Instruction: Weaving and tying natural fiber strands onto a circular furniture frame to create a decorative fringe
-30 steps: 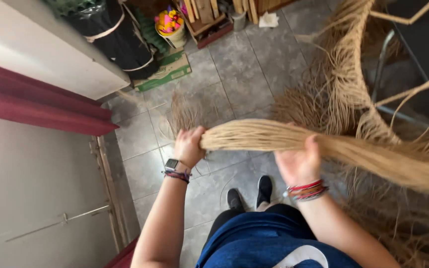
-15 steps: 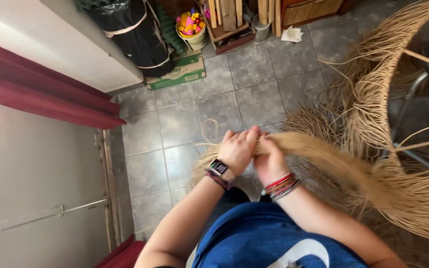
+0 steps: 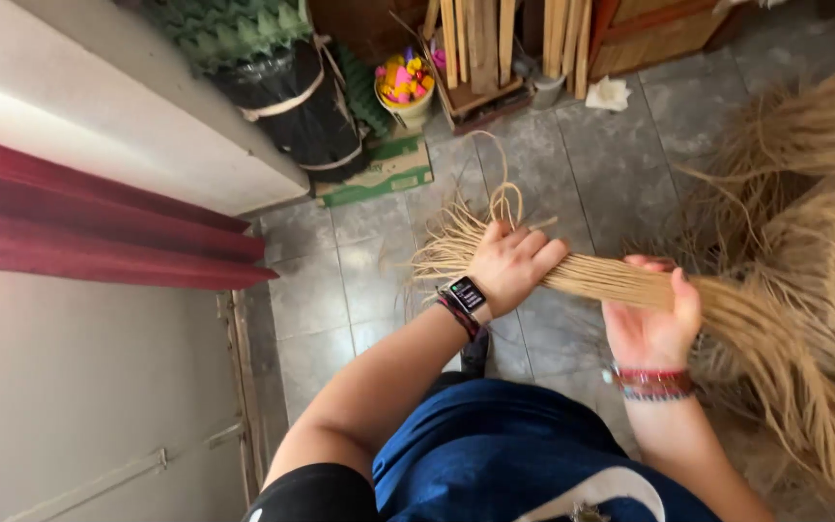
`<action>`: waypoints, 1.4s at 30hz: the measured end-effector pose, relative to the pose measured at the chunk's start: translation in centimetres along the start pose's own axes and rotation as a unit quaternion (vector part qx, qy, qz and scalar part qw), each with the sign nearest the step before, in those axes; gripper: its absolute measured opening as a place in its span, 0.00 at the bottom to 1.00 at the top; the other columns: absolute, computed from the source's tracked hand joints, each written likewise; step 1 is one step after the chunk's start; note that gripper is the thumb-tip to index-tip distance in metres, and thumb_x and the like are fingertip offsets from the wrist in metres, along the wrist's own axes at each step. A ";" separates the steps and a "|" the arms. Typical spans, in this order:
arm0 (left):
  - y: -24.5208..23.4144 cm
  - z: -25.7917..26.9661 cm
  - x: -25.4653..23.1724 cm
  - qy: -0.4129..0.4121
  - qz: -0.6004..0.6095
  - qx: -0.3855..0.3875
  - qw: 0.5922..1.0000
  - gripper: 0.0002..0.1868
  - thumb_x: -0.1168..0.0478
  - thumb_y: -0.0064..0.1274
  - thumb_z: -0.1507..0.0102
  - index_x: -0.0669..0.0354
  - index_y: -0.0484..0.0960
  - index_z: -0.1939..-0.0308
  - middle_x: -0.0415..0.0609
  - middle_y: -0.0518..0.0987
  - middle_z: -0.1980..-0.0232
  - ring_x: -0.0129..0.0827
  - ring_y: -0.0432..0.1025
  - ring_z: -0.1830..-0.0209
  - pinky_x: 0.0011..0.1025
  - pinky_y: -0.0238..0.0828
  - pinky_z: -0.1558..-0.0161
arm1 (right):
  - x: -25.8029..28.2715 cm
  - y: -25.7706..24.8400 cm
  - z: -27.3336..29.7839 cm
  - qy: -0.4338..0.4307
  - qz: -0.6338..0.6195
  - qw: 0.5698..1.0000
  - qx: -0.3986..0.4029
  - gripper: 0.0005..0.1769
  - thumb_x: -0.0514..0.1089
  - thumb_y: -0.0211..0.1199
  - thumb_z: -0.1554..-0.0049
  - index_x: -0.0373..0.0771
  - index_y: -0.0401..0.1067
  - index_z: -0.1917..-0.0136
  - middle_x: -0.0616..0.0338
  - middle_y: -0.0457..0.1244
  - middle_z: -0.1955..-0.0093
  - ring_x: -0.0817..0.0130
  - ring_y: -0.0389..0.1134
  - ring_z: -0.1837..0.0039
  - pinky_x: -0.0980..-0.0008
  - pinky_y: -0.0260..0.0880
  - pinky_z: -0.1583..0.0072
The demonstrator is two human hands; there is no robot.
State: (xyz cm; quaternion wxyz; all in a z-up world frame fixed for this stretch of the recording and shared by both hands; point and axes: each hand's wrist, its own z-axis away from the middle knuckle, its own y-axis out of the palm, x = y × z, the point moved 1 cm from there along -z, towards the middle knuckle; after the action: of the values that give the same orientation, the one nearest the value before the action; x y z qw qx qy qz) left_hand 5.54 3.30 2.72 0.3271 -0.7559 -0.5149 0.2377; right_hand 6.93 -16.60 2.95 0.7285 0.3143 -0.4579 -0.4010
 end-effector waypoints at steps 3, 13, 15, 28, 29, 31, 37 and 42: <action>1.5 -0.4 2.6 -0.004 0.012 0.032 0.999 0.02 0.54 0.47 0.35 0.42 0.72 0.60 0.35 0.70 0.67 0.28 0.72 0.66 0.32 0.62 0.52 | -0.4 4.0 2.0 0.150 0.114 0.979 -0.081 0.40 0.74 0.59 0.46 0.47 0.63 0.32 0.55 0.62 0.36 0.61 0.63 0.35 0.56 0.60 0.28; 8.4 -2.1 3.9 0.078 0.055 -0.026 0.995 0.09 0.60 0.46 0.33 0.47 0.67 0.69 0.42 0.64 0.70 0.35 0.66 0.68 0.35 0.59 0.52 | -2.2 7.3 -4.0 -0.166 0.908 0.317 0.219 0.64 0.61 0.76 0.59 0.35 0.50 0.20 0.40 0.64 0.36 0.43 0.67 0.35 0.43 0.67 0.36; 10.1 -2.1 3.6 0.079 0.058 -0.034 0.995 0.10 0.62 0.45 0.34 0.49 0.66 0.71 0.43 0.64 0.71 0.37 0.65 0.69 0.36 0.59 0.52 | -3.2 6.9 -6.5 -0.098 0.946 0.246 0.184 0.75 0.63 0.78 0.63 0.32 0.39 0.17 0.38 0.65 0.37 0.44 0.69 0.35 0.45 0.67 0.34; 3.1 1.6 7.6 -0.135 0.149 0.267 0.942 0.09 0.51 0.62 0.45 0.44 0.85 0.63 0.43 0.81 0.61 0.41 0.75 0.52 0.42 0.72 0.51 | 1.0 -2.5 -9.4 0.056 0.951 0.250 0.175 0.50 0.64 0.67 0.57 0.49 0.59 0.25 0.36 0.71 0.49 0.38 0.74 0.43 0.43 0.73 0.41; 2.7 2.0 9.3 -0.177 0.157 0.269 0.934 0.06 0.53 0.62 0.42 0.48 0.88 0.69 0.46 0.83 0.67 0.45 0.78 0.57 0.40 0.78 0.55 | 1.8 -2.8 -9.2 0.057 0.952 0.246 0.175 0.51 0.62 0.68 0.57 0.49 0.57 0.23 0.35 0.71 0.48 0.37 0.74 0.42 0.43 0.73 0.41; 1.9 4.4 10.4 -0.227 0.143 0.263 0.927 0.07 0.52 0.56 0.37 0.46 0.84 0.67 0.45 0.81 0.67 0.45 0.77 0.57 0.40 0.77 0.56 | 3.1 -4.2 -10.1 0.055 0.951 0.248 0.176 0.51 0.63 0.67 0.56 0.50 0.56 0.23 0.36 0.72 0.49 0.39 0.74 0.43 0.44 0.73 0.41; 3.8 3.0 1.7 -0.353 0.299 0.264 0.847 0.18 0.53 0.52 0.33 0.47 0.75 0.39 0.53 0.82 0.46 0.54 0.76 0.44 0.50 0.75 0.45 | 1.1 -3.8 -7.2 0.056 0.944 0.239 0.221 0.39 0.64 0.67 0.54 0.47 0.67 0.34 0.38 0.72 0.50 0.42 0.74 0.43 0.46 0.74 0.40; 10.5 4.8 -2.0 -0.288 0.343 0.252 0.858 0.11 0.55 0.56 0.37 0.52 0.80 0.53 0.52 0.83 0.58 0.53 0.78 0.52 0.47 0.76 0.48 | 1.5 -2.5 -5.8 0.061 0.942 0.234 0.232 0.31 0.65 0.65 0.54 0.46 0.73 0.44 0.41 0.73 0.52 0.43 0.75 0.45 0.45 0.74 0.41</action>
State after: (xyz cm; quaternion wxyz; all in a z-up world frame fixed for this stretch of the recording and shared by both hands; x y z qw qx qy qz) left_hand 7.99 0.00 -8.24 0.2412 -0.6741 -0.2171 0.6635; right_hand 11.94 -18.64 -0.75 0.5033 -0.1644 -0.4523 0.7176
